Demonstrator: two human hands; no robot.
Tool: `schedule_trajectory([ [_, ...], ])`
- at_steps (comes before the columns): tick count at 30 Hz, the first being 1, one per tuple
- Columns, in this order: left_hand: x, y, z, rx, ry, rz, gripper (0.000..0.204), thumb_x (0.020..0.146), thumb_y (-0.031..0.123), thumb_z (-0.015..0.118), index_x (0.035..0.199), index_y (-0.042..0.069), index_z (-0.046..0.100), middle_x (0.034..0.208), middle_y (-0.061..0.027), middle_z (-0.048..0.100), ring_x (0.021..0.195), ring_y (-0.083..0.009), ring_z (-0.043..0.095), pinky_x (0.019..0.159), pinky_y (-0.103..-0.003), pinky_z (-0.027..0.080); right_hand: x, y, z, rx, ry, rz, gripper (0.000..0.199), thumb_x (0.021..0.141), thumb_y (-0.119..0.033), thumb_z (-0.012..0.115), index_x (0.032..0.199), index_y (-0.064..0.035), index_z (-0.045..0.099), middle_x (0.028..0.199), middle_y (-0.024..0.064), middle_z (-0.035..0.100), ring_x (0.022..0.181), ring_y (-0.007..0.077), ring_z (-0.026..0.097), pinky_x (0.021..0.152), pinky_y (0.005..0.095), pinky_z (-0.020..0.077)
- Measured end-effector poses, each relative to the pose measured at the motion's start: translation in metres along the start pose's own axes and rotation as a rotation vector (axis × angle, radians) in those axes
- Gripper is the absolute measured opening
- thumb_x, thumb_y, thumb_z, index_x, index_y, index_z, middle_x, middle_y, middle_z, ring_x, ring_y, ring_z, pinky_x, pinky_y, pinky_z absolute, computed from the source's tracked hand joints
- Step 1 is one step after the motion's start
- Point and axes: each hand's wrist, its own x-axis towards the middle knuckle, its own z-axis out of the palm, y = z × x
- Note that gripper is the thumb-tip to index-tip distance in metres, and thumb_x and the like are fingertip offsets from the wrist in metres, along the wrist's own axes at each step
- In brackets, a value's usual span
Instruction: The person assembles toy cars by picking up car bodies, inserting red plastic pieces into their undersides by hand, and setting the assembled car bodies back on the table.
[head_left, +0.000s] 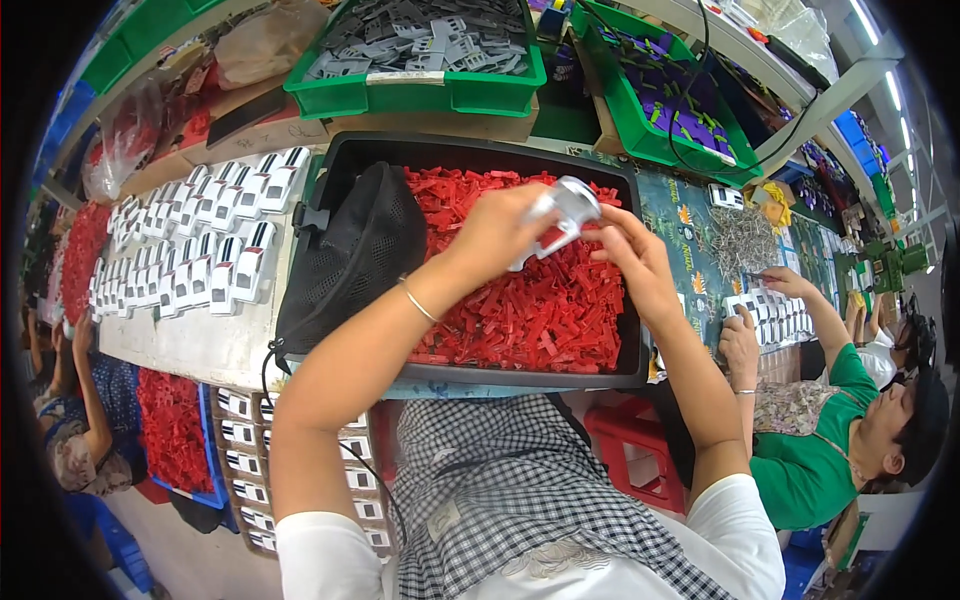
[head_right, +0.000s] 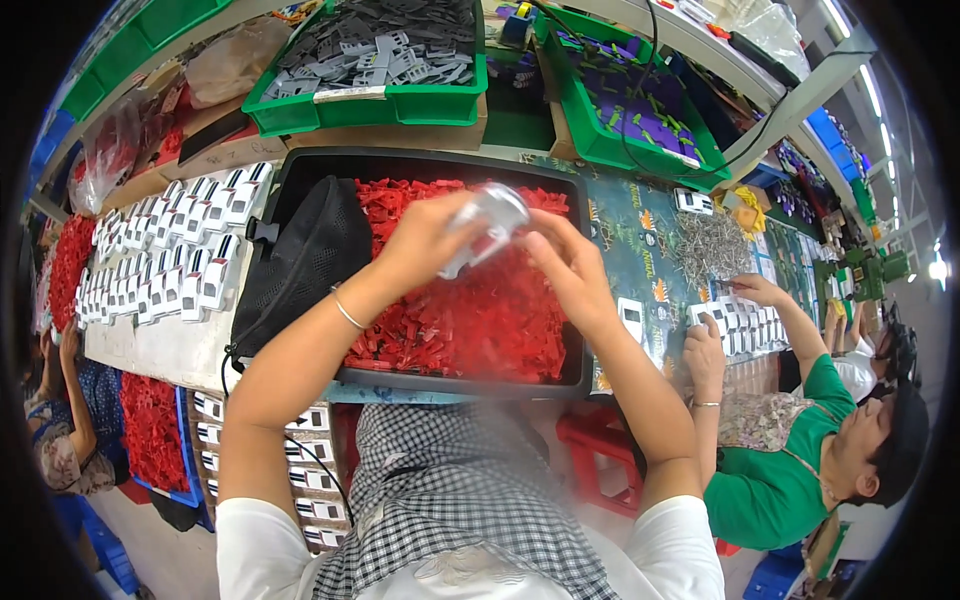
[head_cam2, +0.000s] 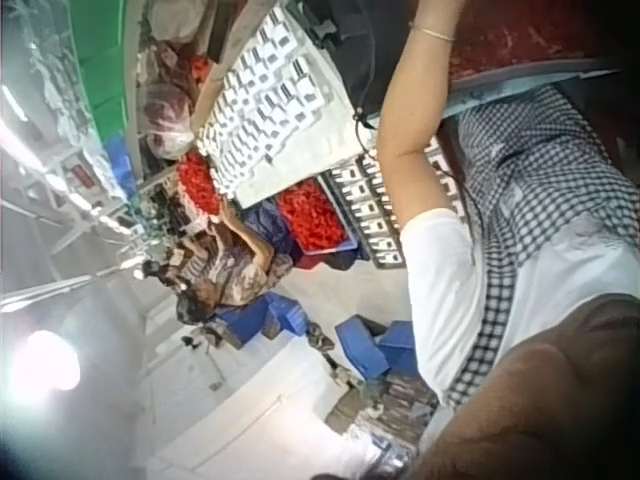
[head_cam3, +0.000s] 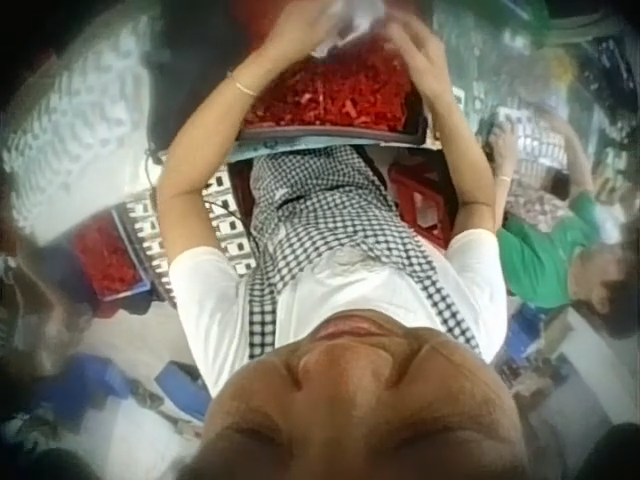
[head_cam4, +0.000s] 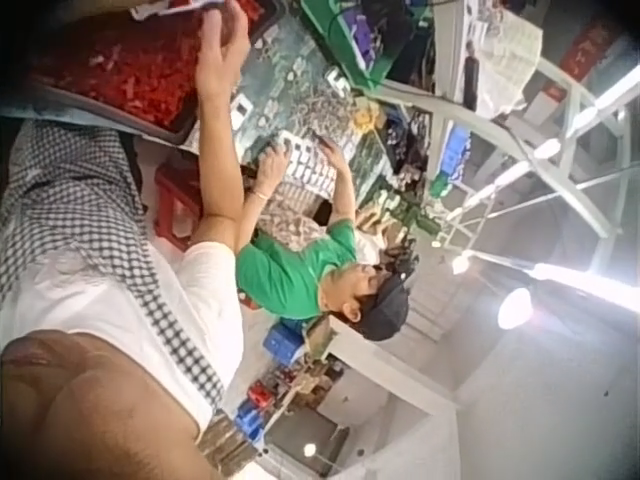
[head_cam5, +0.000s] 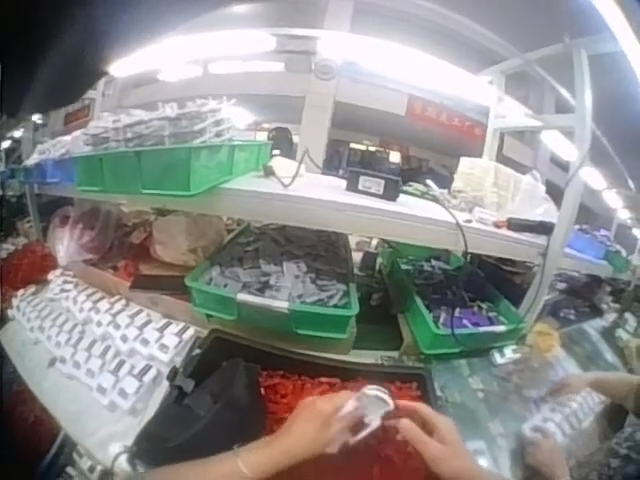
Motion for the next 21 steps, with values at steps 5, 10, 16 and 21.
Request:
schedule_trajectory([
  [5, 0.003, -0.04, -0.017, -0.614, 0.209, -0.625, 0.02, 0.095, 0.02, 0.059, 0.093, 0.0, 0.065, 0.075, -0.0035, 0.064, 0.058, -0.0087, 0.058, 0.048, -0.025, 0.045, 0.007, 0.008, 0.031, -0.719, -0.416, -0.356, 0.027, 0.078, -0.006, 0.071, 0.104, -0.0067, 0.066, 0.1, 0.0103, 0.063, 0.096, 0.0268, 0.062, 0.082, 0.0353, 0.0517],
  [10, 0.009, -0.03, -0.024, -0.805, 0.316, -0.723, 0.019, 0.097, 0.017, 0.055, 0.097, 0.0, 0.064, 0.079, -0.0036, 0.064, 0.06, -0.0092, 0.058, 0.053, -0.025, 0.047, 0.011, 0.029, 0.042, -0.936, -0.448, -0.492, 0.012, 0.073, -0.005, 0.072, 0.085, -0.0065, 0.067, 0.092, 0.0048, 0.063, 0.088, 0.0262, 0.06, 0.075, 0.0375, 0.0508],
  [16, 0.006, -0.024, -0.02, -0.888, 0.256, -0.74, 0.03, 0.1, 0.03, 0.05, 0.1, 0.002, 0.062, 0.08, -0.0035, 0.064, 0.061, -0.0101, 0.06, 0.05, -0.026, 0.049, 0.023, -0.008, 0.031, -0.553, -0.286, -0.244, 0.011, 0.078, -0.001, 0.071, 0.086, 0.0013, 0.064, 0.101, 0.0124, 0.069, 0.095, 0.0268, 0.067, 0.083, 0.034, 0.0525],
  [21, -0.002, -0.019, -0.009, -0.899, 0.186, -0.726, 0.034, 0.101, 0.034, 0.046, 0.105, 0.003, 0.06, 0.086, -0.0039, 0.064, 0.069, -0.0103, 0.062, 0.061, -0.027, 0.05, 0.047, -0.014, 0.041, -0.778, 0.004, -0.334, 0.011, 0.075, -0.004, 0.07, 0.083, -0.0005, 0.063, 0.083, 0.0111, 0.069, 0.076, 0.0254, 0.069, 0.07, 0.034, 0.0548],
])
